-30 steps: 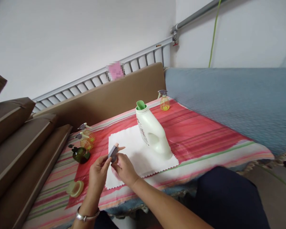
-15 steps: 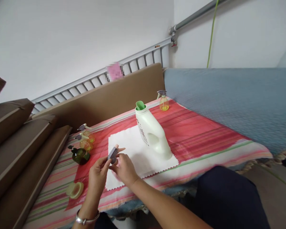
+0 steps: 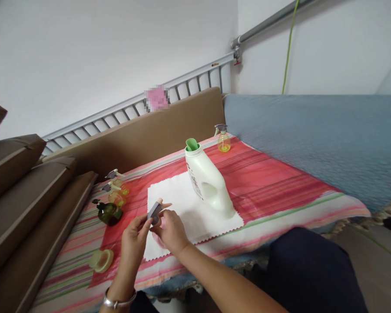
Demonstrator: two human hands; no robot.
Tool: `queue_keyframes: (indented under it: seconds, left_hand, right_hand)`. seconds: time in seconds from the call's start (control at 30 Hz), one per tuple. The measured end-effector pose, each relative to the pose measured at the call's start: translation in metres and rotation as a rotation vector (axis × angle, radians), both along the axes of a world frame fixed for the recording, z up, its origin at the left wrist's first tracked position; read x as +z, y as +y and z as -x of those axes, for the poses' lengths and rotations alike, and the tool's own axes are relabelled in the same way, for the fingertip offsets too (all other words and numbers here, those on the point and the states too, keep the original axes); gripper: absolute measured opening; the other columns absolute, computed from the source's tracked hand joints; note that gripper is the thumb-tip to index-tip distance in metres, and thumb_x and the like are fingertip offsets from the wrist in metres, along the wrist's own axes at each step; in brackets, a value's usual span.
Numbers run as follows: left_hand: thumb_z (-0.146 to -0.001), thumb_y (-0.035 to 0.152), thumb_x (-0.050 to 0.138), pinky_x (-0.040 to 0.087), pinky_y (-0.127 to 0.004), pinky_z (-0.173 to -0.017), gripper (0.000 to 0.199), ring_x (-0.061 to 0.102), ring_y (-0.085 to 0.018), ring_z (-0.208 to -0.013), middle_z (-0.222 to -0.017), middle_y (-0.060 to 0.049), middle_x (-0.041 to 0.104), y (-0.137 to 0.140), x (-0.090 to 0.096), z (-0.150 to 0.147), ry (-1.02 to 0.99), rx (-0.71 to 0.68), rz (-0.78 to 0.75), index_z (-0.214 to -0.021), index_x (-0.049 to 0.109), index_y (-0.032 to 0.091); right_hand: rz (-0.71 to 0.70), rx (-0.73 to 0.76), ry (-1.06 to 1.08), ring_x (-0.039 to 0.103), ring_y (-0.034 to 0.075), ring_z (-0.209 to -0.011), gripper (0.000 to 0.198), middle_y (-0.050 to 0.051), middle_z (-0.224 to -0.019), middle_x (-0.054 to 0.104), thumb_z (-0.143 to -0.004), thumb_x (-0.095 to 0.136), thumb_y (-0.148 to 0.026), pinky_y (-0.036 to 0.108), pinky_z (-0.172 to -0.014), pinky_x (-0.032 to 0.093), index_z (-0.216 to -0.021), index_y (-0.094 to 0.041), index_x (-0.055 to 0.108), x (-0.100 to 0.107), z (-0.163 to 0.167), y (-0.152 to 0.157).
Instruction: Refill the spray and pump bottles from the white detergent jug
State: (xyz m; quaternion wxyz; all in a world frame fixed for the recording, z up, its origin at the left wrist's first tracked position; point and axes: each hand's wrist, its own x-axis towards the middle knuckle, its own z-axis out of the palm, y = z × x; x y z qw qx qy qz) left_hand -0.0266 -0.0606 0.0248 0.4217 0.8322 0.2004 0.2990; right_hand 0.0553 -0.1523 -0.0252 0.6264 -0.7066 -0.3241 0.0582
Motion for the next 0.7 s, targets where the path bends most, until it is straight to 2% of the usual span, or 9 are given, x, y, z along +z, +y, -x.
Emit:
queue_keyframes:
  seconds: [0.07,0.13,0.27,0.43,0.57,0.7]
  left_hand:
    - [-0.08,0.037,0.06,0.051,-0.037,-0.078,0.025,0.068,-0.026,-0.083,-0.088,-0.009,0.074,0.0004,0.0002,-0.0001,-0.001,0.01,-0.004,-0.091,0.069,0.017]
    - [-0.079,0.037,0.06,0.051,-0.037,-0.077,0.025,0.068,-0.026,-0.082,-0.087,-0.009,0.074,0.0007,0.0004,0.0002,-0.001,0.021,-0.016,-0.09,0.069,0.017]
    - [-0.08,0.038,0.059,0.051,-0.036,-0.077,0.025,0.068,-0.026,-0.083,-0.086,-0.008,0.074,0.0006,0.0002,0.0011,-0.003,0.024,-0.013,-0.091,0.069,0.017]
    - [-0.081,0.037,0.058,0.05,-0.036,-0.078,0.025,0.068,-0.026,-0.083,-0.088,-0.008,0.073,0.0015,-0.001,0.0017,0.013,0.015,-0.031,-0.091,0.069,0.018]
    - [-0.081,0.038,0.058,0.051,-0.037,-0.077,0.027,0.068,-0.026,-0.082,-0.087,-0.009,0.073,0.0029,-0.0031,0.0016,0.003,0.025,-0.019,-0.092,0.068,0.017]
    - [-0.081,0.039,0.057,0.05,-0.039,-0.08,0.028,0.067,-0.027,-0.084,-0.09,-0.01,0.073,0.0029,-0.0039,0.0018,0.02,0.005,-0.005,-0.094,0.068,0.016]
  right_hand:
    - [-0.016,0.015,-0.003,0.06,0.029,-0.096,0.033,0.011,-0.101,0.066,-0.076,0.069,-0.034,0.04,-0.083,0.045,-0.102,-0.016,0.061,-0.0003,0.0007,-0.0004]
    - [-0.038,0.052,-0.013,0.06,0.026,-0.099,0.031,0.008,-0.104,0.067,-0.078,0.067,-0.031,0.037,-0.086,0.045,-0.107,-0.02,0.06,0.0,0.0013,-0.0009]
    - [-0.034,0.025,0.01,0.061,0.026,-0.093,0.018,0.008,-0.095,0.068,-0.079,0.066,-0.03,0.037,-0.082,0.046,-0.094,-0.019,0.064,0.0016,0.0014,-0.0006]
    - [-0.053,0.03,0.006,0.06,0.026,-0.098,0.032,0.008,-0.103,0.067,-0.077,0.067,-0.03,0.037,-0.086,0.045,-0.106,-0.019,0.06,0.0018,0.0032,0.0006]
    - [-0.05,0.026,0.014,0.061,0.026,-0.094,0.021,0.008,-0.096,0.068,-0.079,0.065,-0.031,0.036,-0.083,0.046,-0.096,-0.019,0.064,0.0029,0.0035,0.0024]
    - [-0.046,-0.004,0.022,0.061,0.027,-0.093,0.031,0.011,-0.099,0.066,-0.078,0.066,-0.035,0.037,-0.08,0.047,-0.102,-0.016,0.06,0.0048,0.0043,0.0027]
